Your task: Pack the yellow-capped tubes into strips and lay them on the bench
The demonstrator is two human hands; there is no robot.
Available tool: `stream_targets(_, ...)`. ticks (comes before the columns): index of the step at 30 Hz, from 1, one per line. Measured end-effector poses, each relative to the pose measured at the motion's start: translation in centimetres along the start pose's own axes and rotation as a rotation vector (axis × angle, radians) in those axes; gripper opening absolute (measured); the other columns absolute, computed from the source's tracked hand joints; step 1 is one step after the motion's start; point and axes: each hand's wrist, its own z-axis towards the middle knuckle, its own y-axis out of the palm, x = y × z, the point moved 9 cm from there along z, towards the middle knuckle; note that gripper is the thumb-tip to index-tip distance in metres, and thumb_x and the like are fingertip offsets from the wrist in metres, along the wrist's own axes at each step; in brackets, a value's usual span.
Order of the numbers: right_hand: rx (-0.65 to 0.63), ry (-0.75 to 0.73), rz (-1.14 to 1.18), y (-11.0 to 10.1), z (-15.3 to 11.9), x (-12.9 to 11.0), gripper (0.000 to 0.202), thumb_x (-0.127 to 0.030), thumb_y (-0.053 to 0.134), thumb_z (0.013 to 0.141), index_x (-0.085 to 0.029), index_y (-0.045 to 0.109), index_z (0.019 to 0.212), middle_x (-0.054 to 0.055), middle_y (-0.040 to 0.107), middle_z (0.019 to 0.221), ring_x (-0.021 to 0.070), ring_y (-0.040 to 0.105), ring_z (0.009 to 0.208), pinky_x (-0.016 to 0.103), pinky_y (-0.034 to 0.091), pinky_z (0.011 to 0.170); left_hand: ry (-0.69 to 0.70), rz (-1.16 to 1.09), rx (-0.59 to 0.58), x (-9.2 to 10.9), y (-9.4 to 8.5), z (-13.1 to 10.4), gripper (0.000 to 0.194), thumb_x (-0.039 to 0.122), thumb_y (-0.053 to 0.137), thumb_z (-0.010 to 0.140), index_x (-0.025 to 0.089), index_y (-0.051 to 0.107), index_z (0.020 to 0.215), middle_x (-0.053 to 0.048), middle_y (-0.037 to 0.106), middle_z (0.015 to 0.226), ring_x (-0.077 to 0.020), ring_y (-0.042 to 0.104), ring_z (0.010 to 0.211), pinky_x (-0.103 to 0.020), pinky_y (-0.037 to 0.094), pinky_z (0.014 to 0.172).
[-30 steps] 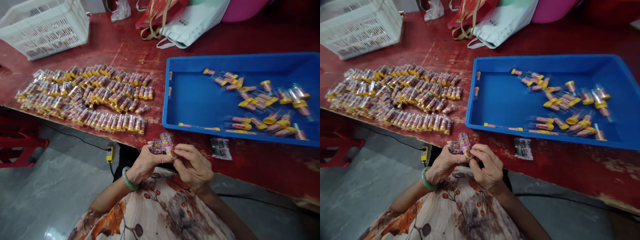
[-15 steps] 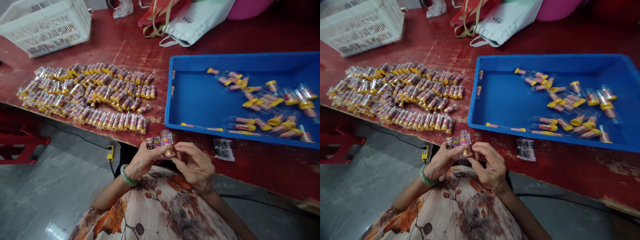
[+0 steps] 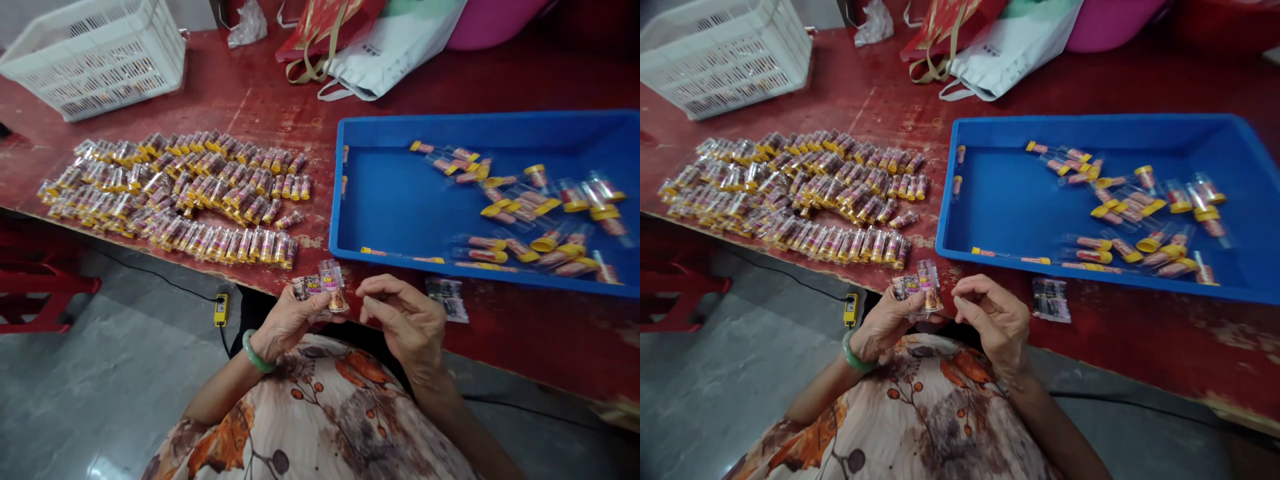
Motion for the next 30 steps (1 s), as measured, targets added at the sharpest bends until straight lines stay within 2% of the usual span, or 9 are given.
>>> stream_targets(4, -0.003, -0.007, -0.158, 0.7, -0.6, 0.1, 0.013, -0.021, 0.069, 0.08, -0.019, 0.065, 0.092, 0.002, 0.061, 0.084, 0.0098, 0.056, 0.058, 0.023, 0.048, 0.048, 0.013, -0.066, 0.081, -0.3, -0.6, 0.3, 0.031, 0.03, 0.083, 0.064, 0.013, 0.071, 0.086, -0.005, 0.071, 0.08, -0.0144, 0.065, 0.067, -0.026, 0.055, 0.063)
stream_targets(6, -0.019, -0.051, -0.228, 0.8, -0.8, -0.3, 0.016, -0.02, 0.069, 0.08, -0.019, 0.064, 0.094, 0.003, 0.06, 0.089, 0.0106, 0.056, 0.063, 0.024, 0.049, 0.053, 0.004, -0.078, 0.108, -0.5, -0.8, 0.3, 0.032, 0.029, 0.084, 0.063, 0.012, 0.071, 0.086, -0.004, 0.071, 0.079, -0.013, 0.064, 0.064, -0.024, 0.055, 0.06)
stream_targets(11, -0.077, -0.31, -0.434, 0.7, -0.6, -3.0, 0.034, -0.015, 0.071, 0.077, -0.022, 0.062, 0.109, 0.007, 0.059, 0.108, 0.0124, 0.056, 0.07, 0.032, 0.053, 0.066, 0.006, -0.046, 0.109, -0.6, -1.1, 0.2, 0.027, 0.028, 0.081, 0.067, 0.015, 0.071, 0.089, -0.003, 0.071, 0.084, -0.0135, 0.065, 0.067, -0.025, 0.056, 0.06)
stream_targets(13, -0.153, -0.358, -0.502, 0.9, -0.3, -3.6, 0.048, -0.018, 0.074, 0.075, -0.024, 0.058, 0.121, 0.009, 0.058, 0.118, 0.0194, 0.06, 0.088, 0.037, 0.054, 0.077, -0.006, -0.02, 0.082, -0.8, -1.0, 0.2, 0.027, 0.029, 0.08, 0.069, 0.014, 0.071, 0.09, -0.004, 0.071, 0.082, -0.0135, 0.064, 0.066, -0.025, 0.055, 0.06)
stream_targets(15, -0.241, -0.34, -0.496, 1.1, 0.3, -3.5, 0.061, -0.026, 0.076, 0.074, -0.024, 0.052, 0.131, 0.012, 0.053, 0.13, 0.0275, 0.054, 0.113, 0.043, 0.051, 0.089, -0.019, 0.015, 0.049, -1.0, -0.7, 0.1, 0.03, 0.03, 0.08, 0.069, 0.014, 0.071, 0.092, -0.005, 0.071, 0.083, -0.0137, 0.064, 0.066, -0.026, 0.055, 0.061)
stream_targets(17, -0.311, -0.279, -0.44, 1.1, 1.0, -2.9, 0.066, -0.035, 0.075, 0.075, -0.025, 0.048, 0.135, 0.012, 0.05, 0.136, 0.03, 0.048, 0.122, 0.046, 0.048, 0.095, -0.029, 0.057, 0.028, -1.0, -0.5, -0.1, 0.032, 0.03, 0.08, 0.068, 0.013, 0.071, 0.093, -0.006, 0.072, 0.085, -0.0143, 0.064, 0.068, -0.027, 0.055, 0.063)
stream_targets(21, -0.391, -0.16, -0.347, 1.1, 2.2, -1.5, 0.048, -0.042, 0.065, 0.084, -0.025, 0.055, 0.127, 0.01, 0.059, 0.122, 0.0262, 0.055, 0.109, 0.044, 0.046, 0.095, -0.054, 0.144, 0.002, -1.1, 0.1, -0.4, 0.032, 0.031, 0.081, 0.066, 0.011, 0.071, 0.089, -0.006, 0.07, 0.08, -0.0164, 0.065, 0.07, -0.029, 0.054, 0.066)
stream_targets(26, -0.395, -0.158, -0.319, 1.6, 2.6, -1.0, 0.036, -0.034, 0.066, 0.084, -0.023, 0.062, 0.118, 0.007, 0.064, 0.108, 0.0229, 0.06, 0.101, 0.039, 0.048, 0.092, -0.048, 0.12, 0.021, -1.1, 0.2, -0.6, 0.03, 0.032, 0.081, 0.066, 0.012, 0.071, 0.085, -0.004, 0.068, 0.074, -0.015, 0.063, 0.064, -0.029, 0.053, 0.064)
stream_targets(30, -0.379, -0.163, -0.312, 2.0, 2.2, -0.6, 0.035, -0.027, 0.069, 0.081, -0.023, 0.063, 0.115, 0.006, 0.065, 0.111, 0.022, 0.06, 0.106, 0.037, 0.047, 0.095, -0.093, 0.067, 0.056, -1.5, -0.3, -0.5, 0.032, 0.031, 0.083, 0.064, 0.013, 0.071, 0.087, -0.005, 0.07, 0.078, -0.0166, 0.065, 0.065, -0.03, 0.052, 0.062)
